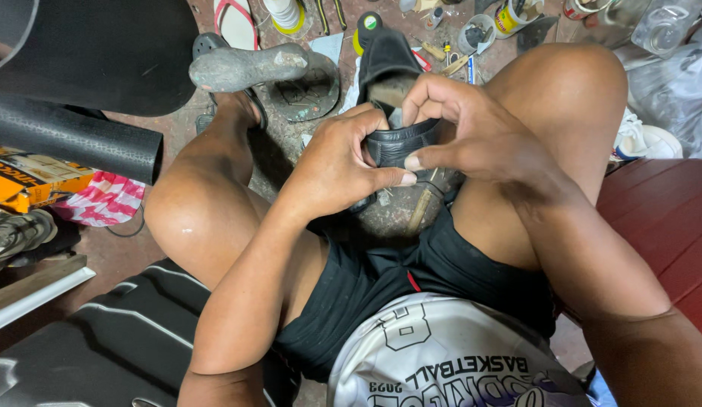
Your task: The person is repairing a black shoe by hand. They inspect the sole and heel, then use a small tool to scrape and clean the sole surface. They also use a cloth to wipe the shoe's interior and exterior.
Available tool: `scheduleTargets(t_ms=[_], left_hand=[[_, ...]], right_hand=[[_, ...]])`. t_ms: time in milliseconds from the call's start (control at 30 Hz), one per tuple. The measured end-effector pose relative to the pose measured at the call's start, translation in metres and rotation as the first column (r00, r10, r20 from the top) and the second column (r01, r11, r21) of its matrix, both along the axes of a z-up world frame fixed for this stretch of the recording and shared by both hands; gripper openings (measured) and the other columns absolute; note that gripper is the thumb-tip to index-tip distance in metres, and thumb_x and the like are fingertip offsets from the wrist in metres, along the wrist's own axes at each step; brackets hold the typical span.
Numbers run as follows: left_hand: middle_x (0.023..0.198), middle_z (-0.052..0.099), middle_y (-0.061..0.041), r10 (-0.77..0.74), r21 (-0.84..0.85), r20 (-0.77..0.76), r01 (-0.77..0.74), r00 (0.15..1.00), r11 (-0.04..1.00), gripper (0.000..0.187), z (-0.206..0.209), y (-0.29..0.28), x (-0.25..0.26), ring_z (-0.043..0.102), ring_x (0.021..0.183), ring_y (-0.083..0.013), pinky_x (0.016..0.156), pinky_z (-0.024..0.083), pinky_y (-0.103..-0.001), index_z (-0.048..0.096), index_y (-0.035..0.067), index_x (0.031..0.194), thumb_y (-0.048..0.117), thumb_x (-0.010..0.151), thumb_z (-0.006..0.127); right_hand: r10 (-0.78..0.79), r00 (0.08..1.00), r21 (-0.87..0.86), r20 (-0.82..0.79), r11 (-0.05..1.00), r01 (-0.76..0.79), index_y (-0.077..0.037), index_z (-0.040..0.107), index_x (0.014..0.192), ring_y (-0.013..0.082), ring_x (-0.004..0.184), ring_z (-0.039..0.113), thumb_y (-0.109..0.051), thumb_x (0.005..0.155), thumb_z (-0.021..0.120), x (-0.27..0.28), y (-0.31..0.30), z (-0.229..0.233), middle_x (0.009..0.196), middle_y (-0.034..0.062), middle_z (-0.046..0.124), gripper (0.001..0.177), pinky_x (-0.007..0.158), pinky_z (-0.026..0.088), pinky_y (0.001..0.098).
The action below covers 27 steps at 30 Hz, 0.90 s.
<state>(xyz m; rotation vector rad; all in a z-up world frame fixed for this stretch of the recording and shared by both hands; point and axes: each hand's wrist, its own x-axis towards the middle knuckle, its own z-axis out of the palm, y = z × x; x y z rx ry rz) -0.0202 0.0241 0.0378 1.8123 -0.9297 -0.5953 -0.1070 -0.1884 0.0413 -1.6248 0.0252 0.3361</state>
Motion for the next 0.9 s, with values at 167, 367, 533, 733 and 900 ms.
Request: scheduleTargets(t_ms=[167, 367, 533, 733, 900], left_hand=[[0.083, 0.057, -0.007, -0.009, -0.104, 0.118, 0.021, 0.993, 0.994, 0.050, -0.004, 0.002, 0.006, 0.057, 0.077, -0.0210, 0.068, 0.047, -0.035, 0.059, 0.001, 0.089, 0.022, 0.067, 0.098], [0.082, 0.053, -0.001, 0.033, 0.015, -0.114, -0.031, 0.993, 0.999, 0.046, -0.007, 0.008, 0.011, 0.052, 0.065, -0.0100, 0.058, 0.045, -0.028, 0.058, 0.003, 0.086, 0.022, 0.070, 0.096], [0.088, 0.051, -0.001, 0.092, -0.110, -0.085, -0.101, 0.992, 0.989, 0.043, -0.007, 0.009, 0.014, 0.048, 0.069, -0.0072, 0.060, 0.042, -0.025, 0.057, 0.002, 0.088, 0.016, 0.074, 0.096], [0.087, 0.049, -0.002, 0.142, -0.166, 0.016, -0.137, 0.990, 0.977, 0.045, 0.004, 0.007, 0.017, 0.046, 0.065, -0.0061, 0.057, 0.040, -0.024, 0.058, 0.000, 0.091, 0.014, 0.073, 0.097], [0.086, 0.049, -0.003, 0.127, -0.187, 0.047, -0.116, 0.991, 0.975, 0.045, 0.007, 0.006, 0.015, 0.049, 0.063, -0.0067, 0.057, 0.041, -0.024, 0.058, 0.000, 0.091, 0.012, 0.072, 0.096]], right_hand=[[-0.019, 0.994, -0.084, 0.104, 0.996, 0.028, 0.000, 0.057, 0.115, 0.0143, 0.097, 0.058, 0.005, 0.078, 0.080, 0.002, 0.009, 0.003, 0.100, 0.0076, 0.063, 0.044, 0.086, 0.045, 0.0277], [-0.200, 0.945, 0.025, 0.258, 0.979, 0.201, -0.004, 0.061, 0.122, 0.0093, 0.114, 0.060, 0.002, 0.086, 0.077, -0.008, -0.010, 0.015, 0.116, 0.0015, 0.060, 0.040, 0.106, 0.049, 0.0248], [-0.131, 0.925, -0.349, 0.355, 0.900, 0.262, -0.006, 0.073, 0.119, 0.0141, 0.097, 0.065, -0.004, 0.086, 0.084, -0.016, 0.010, 0.011, 0.111, 0.0051, 0.067, 0.034, 0.086, 0.054, 0.0264], [-0.143, 0.819, -0.448, 0.555, 0.779, 0.440, -0.004, 0.072, 0.122, 0.0207, 0.105, 0.070, -0.002, 0.088, 0.084, -0.015, 0.034, 0.021, 0.118, 0.0115, 0.068, 0.036, 0.086, 0.056, 0.0282], [-0.122, 0.778, -0.474, 0.616, 0.731, 0.490, -0.004, 0.074, 0.115, 0.0218, 0.099, 0.071, -0.002, 0.086, 0.085, -0.017, 0.034, 0.024, 0.113, 0.0115, 0.070, 0.031, 0.083, 0.057, 0.0296]])
